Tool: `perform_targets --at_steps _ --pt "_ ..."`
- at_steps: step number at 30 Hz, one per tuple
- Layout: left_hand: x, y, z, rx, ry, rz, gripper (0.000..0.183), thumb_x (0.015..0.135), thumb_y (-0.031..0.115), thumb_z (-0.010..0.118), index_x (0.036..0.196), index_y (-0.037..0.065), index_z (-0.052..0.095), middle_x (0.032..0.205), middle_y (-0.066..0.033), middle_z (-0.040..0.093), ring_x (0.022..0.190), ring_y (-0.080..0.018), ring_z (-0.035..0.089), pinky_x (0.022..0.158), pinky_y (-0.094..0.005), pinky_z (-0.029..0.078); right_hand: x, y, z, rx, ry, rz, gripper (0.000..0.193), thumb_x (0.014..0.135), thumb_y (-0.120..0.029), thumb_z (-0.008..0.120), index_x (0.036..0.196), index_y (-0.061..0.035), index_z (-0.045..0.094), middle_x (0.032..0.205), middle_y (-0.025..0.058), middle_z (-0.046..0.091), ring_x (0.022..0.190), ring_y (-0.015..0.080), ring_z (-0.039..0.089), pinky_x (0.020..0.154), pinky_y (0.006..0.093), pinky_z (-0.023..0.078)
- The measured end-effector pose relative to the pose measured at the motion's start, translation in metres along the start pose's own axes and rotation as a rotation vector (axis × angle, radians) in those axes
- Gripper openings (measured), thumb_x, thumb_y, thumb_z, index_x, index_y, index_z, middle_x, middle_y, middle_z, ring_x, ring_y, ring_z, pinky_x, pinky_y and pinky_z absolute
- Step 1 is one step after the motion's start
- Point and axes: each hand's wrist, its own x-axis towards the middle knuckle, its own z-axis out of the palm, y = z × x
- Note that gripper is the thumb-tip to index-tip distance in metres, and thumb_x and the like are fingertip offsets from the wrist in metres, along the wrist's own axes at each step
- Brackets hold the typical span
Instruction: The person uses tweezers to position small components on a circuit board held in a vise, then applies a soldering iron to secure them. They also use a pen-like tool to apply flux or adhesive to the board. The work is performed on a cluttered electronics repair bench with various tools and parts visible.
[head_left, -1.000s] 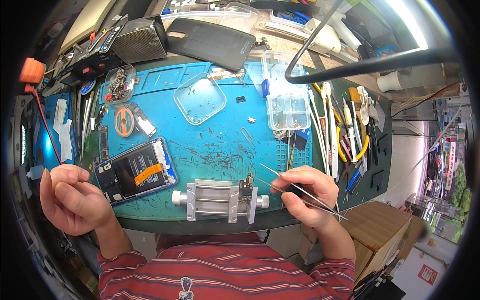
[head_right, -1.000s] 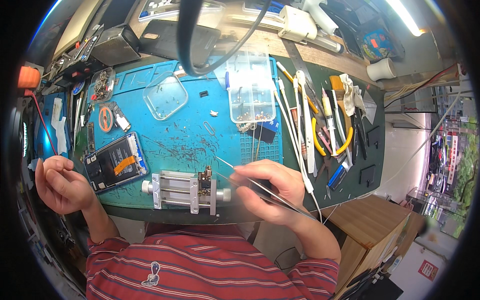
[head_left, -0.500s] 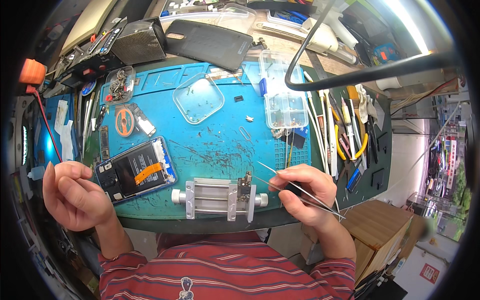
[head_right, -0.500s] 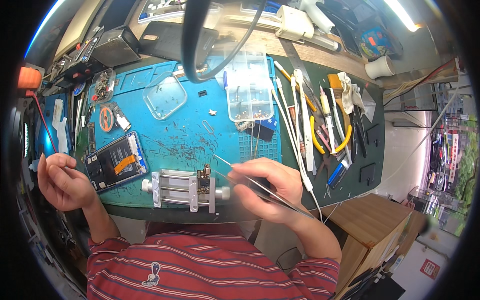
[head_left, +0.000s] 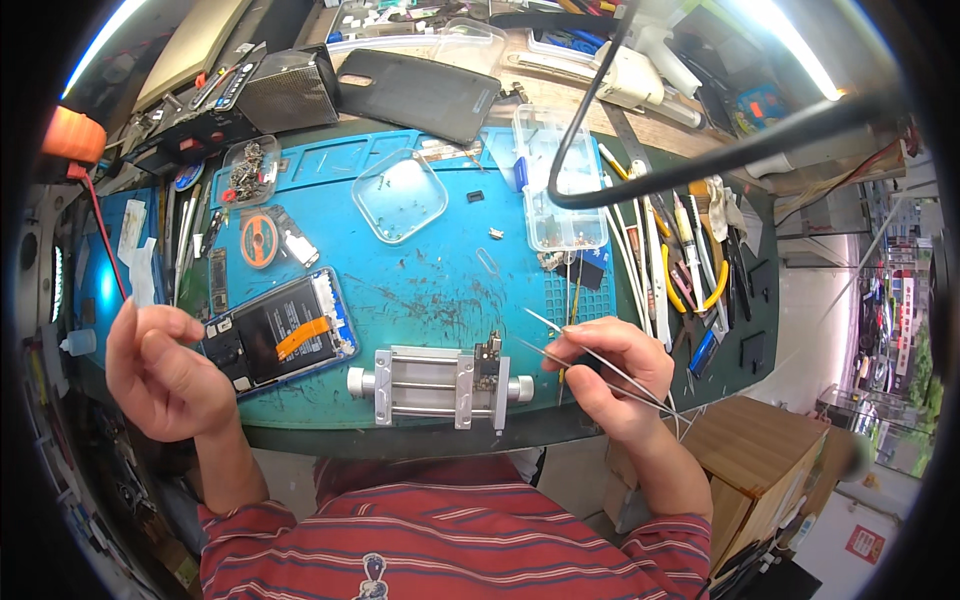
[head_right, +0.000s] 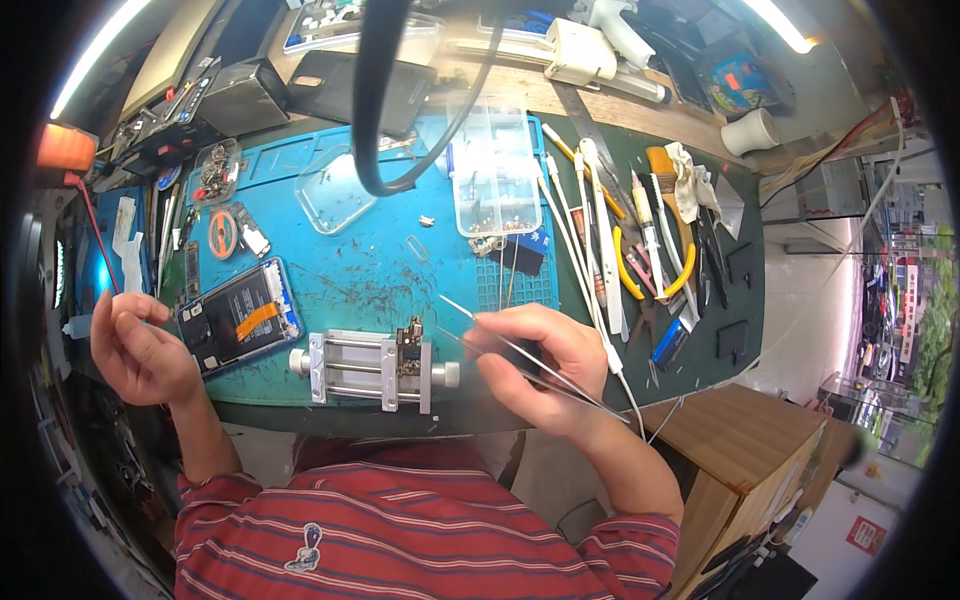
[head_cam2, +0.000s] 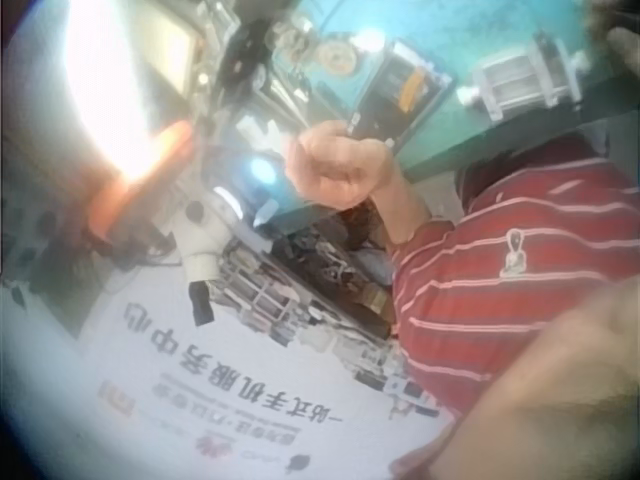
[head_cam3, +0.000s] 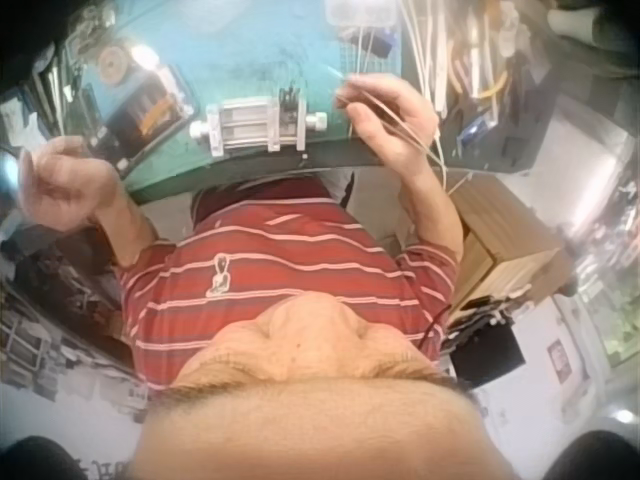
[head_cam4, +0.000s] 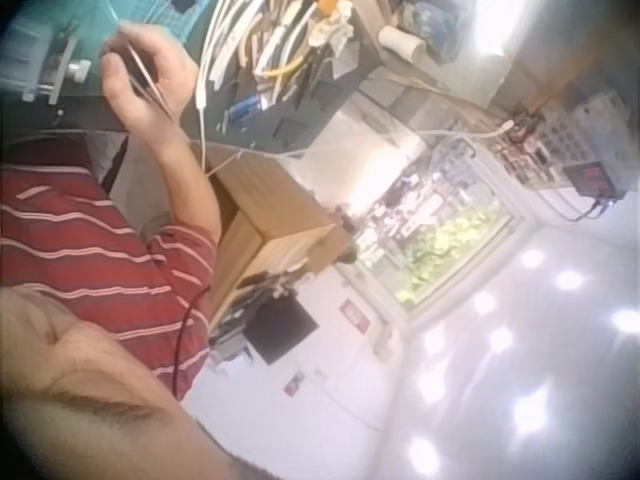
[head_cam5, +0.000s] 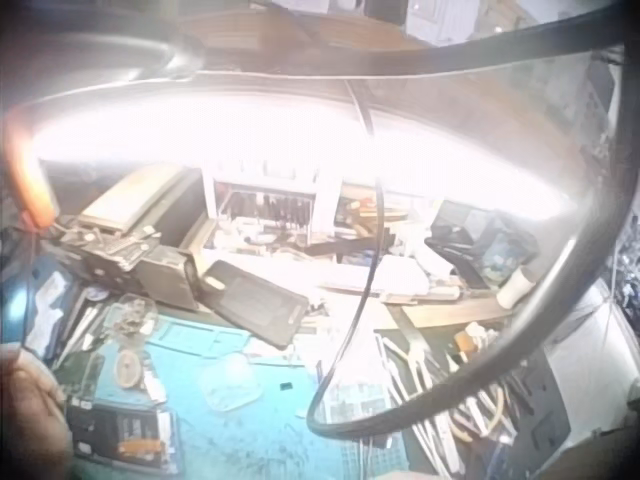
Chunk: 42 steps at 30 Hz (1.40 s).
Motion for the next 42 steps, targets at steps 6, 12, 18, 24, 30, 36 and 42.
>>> perform_targets --at_steps 6,12,18,24,30,36,42 --pt "0.031 0.054 0.004 -0.136 -0.825 -0.152 0.068 0.087 0.033 0.08 0.138 -0.002 0.052 0.103 -0.0128 0.068 0.094 -0.0269 0.065 0.087 -0.0415 0.052 -0.007 -0.008 -0.004 -0.501 0.197 -0.373 0.035 0.087 -0.005 0.078 0.119 0.0026 0.066 0.092 0.0141 0.072 0.076 0.0205 0.069 0.067 0.0303 0.055" --pt "0.013 0.078 0.024 -0.029 -1.166 0.037 0.085 0.069 0.026 0.088 0.141 -0.001 0.05 0.129 -0.0143 0.06 0.119 -0.0332 0.055 0.103 -0.0445 0.042 0.002 -0.028 -0.046 -1.386 0.321 -0.419 0.044 0.083 0.001 0.073 0.125 -0.0108 0.07 0.095 0.0064 0.064 0.082 0.0241 0.066 0.07 0.0344 0.055" --pt "0.021 0.067 0.035 -0.149 -1.237 0.099 0.075 0.071 0.017 0.087 0.135 -0.002 0.053 0.127 -0.0152 0.059 0.121 -0.0343 0.055 0.103 -0.0446 0.042 0.005 -0.023 -0.076 -1.622 0.063 -0.26 0.045 0.085 0.0 0.06 0.128 -0.0118 0.069 0.101 0.0072 0.062 0.095 0.024 0.063 0.081 0.0364 0.05" --pt "0.05 0.048 0.076 -0.254 -1.466 0.182 0.064 0.074 0.003 0.081 0.133 0.004 0.056 0.129 -0.012 0.061 0.125 -0.0327 0.054 0.107 -0.0442 0.041 0.003 -0.022 -0.078 -1.563 0.141 -0.255 0.057 0.082 0.004 0.058 0.136 -0.0118 0.062 0.114 0.0121 0.066 0.104 0.0291 0.064 0.086 0.038 0.049" --pt "0.056 0.04 0.084 -0.194 -1.561 0.289 0.059 0.072 -0.014 0.064 0.128 0.004 0.058 0.133 -0.0097 0.061 0.125 -0.0301 0.054 0.108 -0.0445 0.039 -0.012 -0.038 -0.059 -1.42 0.267 -0.271 0.045 0.092 0.0 0.059 0.136 -0.0073 0.06 0.117 0.0133 0.067 0.104 0.0306 0.065 0.09 0.0413 0.05" --pt "0.046 0.048 0.069 -0.15 -1.354 0.371 0.069 0.07 -0.017 0.057 0.136 0.004 0.055 0.151 -0.0153 0.05 0.135 -0.0357 0.048 0.113 -0.0458 0.038 -0.019 -0.049 -0.037 -1.185 0.377 -0.357 0.038 0.091 0.001 0.064 0.129 -0.0045 0.064 0.112 0.0148 0.069 0.099 0.0314 0.066 0.084 0.0416 0.052" --pt "0.037 0.066 0.029 -0.137 -0.938 0.198 0.056 0.079 -0.01 0.058 0.133 0.005 0.06 0.14 -0.0166 0.057 0.131 -0.0351 0.053 0.11 -0.0457 0.042 -0.036 -0.137 0.009 -0.554 0.459 -0.261 0.025 0.096 0.0 0.061 0.12 0.0003 0.069 0.067 0.0003 0.057 0.058 0.006 0.05 0.059 0.0232 0.043"
